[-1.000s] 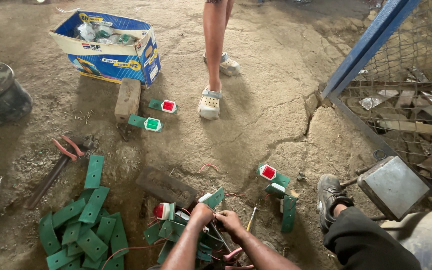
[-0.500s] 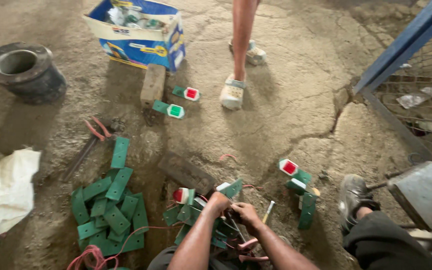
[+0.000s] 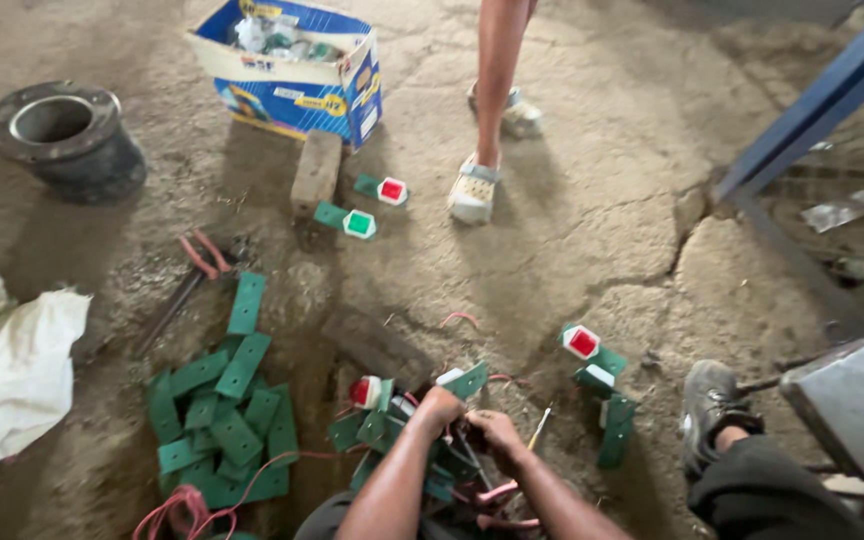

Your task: The person sits on the floor and assembles small electronic modules by hand, connecting red wires to green circuit boards and attaching red and green indicator lights. They use pliers and a screwdriver to secure connections and organize the components.

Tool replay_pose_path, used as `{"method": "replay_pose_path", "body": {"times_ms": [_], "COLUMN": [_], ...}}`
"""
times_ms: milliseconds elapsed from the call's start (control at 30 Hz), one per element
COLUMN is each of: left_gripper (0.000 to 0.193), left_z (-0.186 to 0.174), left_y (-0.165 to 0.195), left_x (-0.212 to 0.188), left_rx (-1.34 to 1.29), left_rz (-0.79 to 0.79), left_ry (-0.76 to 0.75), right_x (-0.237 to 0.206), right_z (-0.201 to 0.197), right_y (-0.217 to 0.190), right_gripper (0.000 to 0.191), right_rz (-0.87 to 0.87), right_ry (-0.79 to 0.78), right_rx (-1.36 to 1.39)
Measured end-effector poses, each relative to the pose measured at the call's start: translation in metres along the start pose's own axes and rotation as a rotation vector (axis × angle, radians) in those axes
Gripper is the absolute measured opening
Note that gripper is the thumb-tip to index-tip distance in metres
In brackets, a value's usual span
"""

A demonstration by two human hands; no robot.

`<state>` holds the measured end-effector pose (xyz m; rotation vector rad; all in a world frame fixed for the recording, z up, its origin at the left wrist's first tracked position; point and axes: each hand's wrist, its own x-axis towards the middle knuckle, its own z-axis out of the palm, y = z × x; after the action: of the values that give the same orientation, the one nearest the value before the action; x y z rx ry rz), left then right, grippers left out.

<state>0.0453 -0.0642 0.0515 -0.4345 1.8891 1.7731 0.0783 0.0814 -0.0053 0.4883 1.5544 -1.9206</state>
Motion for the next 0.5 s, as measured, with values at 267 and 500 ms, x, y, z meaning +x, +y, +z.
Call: {"method": "replay_pose_path", "body": {"times_ms": [267,500], "left_gripper": [0.008,0.018], "left_z": [0.0006,0.0005], "left_y": [0.0008,-0.0054], "left_x": [-0.0032,-0.0004], "left_rx": [0.054,-0.014], "left_rz": [-0.02,-0.007], "left_ry": [0.032,-0.037], "right_x": [-0.0087,-0.0045], "right_z": [0.0061,0.0049], "right_y": [-0.0094,-0.0082], "right_gripper": [0.024,0.027], "right_rz": [0.024,-0.023], "right_ry": [0.066,0.043], "right_rx": [-0.027,-0.061]}}
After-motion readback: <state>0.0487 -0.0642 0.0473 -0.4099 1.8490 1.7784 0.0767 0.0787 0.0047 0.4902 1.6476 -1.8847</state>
